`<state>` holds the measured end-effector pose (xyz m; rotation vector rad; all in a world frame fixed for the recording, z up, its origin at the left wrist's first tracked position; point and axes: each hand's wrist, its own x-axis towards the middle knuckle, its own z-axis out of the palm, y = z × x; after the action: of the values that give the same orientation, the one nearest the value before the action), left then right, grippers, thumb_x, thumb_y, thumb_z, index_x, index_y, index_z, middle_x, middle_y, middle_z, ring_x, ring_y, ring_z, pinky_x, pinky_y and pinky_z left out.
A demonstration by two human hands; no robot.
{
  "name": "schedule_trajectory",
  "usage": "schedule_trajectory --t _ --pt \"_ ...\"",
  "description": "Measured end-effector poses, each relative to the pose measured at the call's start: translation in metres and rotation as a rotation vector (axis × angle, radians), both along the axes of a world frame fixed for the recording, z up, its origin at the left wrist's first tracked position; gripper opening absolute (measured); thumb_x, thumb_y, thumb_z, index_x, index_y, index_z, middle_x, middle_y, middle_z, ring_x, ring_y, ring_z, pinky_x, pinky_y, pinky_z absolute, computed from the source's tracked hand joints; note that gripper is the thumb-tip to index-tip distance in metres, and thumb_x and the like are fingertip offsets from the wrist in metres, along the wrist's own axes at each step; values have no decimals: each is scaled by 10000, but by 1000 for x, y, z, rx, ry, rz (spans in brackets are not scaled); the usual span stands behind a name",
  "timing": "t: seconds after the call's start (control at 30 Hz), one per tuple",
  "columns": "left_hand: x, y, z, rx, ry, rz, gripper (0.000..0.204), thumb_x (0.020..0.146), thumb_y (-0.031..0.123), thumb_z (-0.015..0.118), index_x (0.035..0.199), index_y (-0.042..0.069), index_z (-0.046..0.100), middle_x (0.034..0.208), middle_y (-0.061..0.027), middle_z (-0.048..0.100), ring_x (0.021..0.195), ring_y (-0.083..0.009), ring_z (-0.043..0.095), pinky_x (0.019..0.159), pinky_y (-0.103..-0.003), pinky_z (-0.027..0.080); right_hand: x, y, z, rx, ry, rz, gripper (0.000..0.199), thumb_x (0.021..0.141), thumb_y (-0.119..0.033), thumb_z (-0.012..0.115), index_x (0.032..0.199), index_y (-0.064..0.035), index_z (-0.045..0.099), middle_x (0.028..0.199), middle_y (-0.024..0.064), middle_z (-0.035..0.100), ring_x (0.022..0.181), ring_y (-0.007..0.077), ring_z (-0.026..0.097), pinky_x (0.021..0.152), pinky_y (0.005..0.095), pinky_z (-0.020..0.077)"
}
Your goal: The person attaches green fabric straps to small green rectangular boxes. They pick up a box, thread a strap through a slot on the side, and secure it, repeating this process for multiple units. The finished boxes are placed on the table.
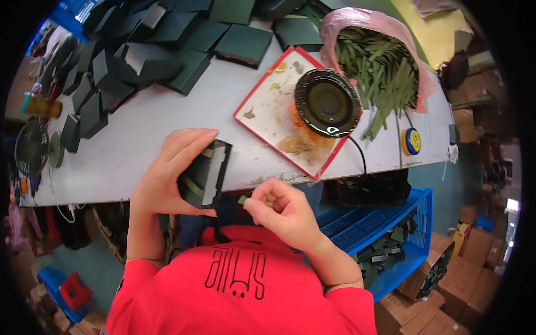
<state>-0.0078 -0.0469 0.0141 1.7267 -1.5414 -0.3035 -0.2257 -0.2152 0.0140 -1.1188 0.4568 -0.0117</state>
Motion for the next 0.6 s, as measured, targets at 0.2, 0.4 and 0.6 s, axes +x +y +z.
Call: schedule_trajectory --t 0.2,0.4,0.6 --pt "-2 4 1 3 -32 -70 1072 581 478 928 1442 1 504 1415 -163 552 1271 -379 511 1088 -481 386 16 18 -6 63 78 137 135 984 -119 693 948 -41 588 794 -53 577 681 0 480 594 186 369" --pt "-4 1 1 -18 -26 -80 1070 574 484 921 1436 1 512 1385 -165 567 1253 -372 528 1086 -471 389 22 19 -6 59 99 158 151 988 -133 692 938 -35 589 772 -55 582 674 -2 482 589 186 370" --pt "-5 2 2 -26 0 -99 1064 571 479 918 1434 4 518 1380 -166 571 1252 -366 532 1086 -473 389 24 18 -5 57 120 180 161 990 -140 692 929 -32 589 772 -54 588 680 -4 484 592 188 374"
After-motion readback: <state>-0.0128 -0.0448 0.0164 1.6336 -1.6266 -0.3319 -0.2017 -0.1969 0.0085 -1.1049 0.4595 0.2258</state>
